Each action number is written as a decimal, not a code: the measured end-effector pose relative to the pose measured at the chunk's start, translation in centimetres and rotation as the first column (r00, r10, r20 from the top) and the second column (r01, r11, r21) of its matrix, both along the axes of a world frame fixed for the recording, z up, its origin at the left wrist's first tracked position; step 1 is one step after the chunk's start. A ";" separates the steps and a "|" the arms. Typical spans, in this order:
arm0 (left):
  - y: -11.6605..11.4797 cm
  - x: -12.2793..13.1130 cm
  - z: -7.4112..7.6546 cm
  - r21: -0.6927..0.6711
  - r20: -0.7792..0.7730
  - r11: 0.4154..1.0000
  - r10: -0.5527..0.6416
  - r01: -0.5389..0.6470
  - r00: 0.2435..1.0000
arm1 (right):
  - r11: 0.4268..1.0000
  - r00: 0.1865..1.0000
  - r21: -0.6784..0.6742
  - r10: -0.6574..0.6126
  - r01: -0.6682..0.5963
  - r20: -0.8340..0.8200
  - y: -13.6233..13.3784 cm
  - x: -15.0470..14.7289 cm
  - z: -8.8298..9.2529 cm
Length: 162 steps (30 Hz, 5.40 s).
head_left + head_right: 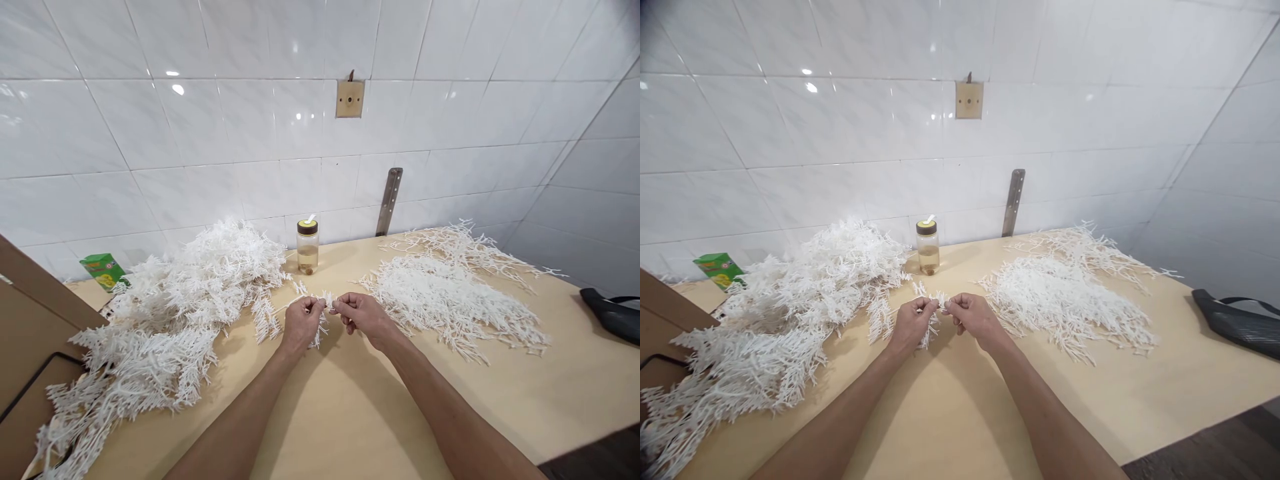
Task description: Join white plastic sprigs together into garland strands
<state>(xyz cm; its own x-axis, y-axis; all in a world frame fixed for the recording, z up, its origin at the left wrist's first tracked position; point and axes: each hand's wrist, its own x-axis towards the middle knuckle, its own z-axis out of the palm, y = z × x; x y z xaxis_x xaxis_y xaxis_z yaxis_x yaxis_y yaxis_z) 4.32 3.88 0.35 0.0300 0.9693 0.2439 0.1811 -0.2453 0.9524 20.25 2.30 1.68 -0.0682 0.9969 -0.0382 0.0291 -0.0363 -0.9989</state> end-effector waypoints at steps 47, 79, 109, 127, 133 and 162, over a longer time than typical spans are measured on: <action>0.1 -0.1 -0.5 0.041 -0.046 0.986 -0.160 0.162 0.986 | 0.994 0.926 0.102 0.007 -0.050 0.378 0.3 2.0 -0.4; 1.3 -0.5 -0.3 -0.211 0.243 0.977 0.091 -0.039 0.966 | 0.933 0.948 0.326 0.048 -0.155 0.313 -0.9 -0.6 0.4; 0.0 0.7 -1.0 0.077 -0.002 0.995 -0.057 0.057 0.998 | 0.990 0.931 0.141 -0.031 -0.022 0.363 0.2 2.1 0.3; -0.2 0.7 -0.8 0.076 0.034 0.994 -0.081 0.078 0.996 | 0.986 0.965 0.164 -0.061 0.019 0.256 0.4 1.4 -0.5; 0.2 0.5 -0.9 0.021 0.083 0.996 -0.083 0.082 0.993 | 0.991 0.973 0.135 -0.015 -0.017 0.231 -0.2 0.9 0.5; 1.5 0.1 -1.2 -0.114 0.218 0.993 0.038 -0.013 0.975 | 0.879 0.899 0.429 0.000 -0.209 0.437 -1.3 -1.2 0.5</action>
<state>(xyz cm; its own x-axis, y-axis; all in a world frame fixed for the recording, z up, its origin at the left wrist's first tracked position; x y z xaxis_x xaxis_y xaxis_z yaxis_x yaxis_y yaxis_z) 4.42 5.40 -0.88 -0.0376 0.9905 0.1325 -0.0305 -0.1337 0.9906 19.04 0.96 2.17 -0.2547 0.8944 0.3676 0.4177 0.4446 -0.7924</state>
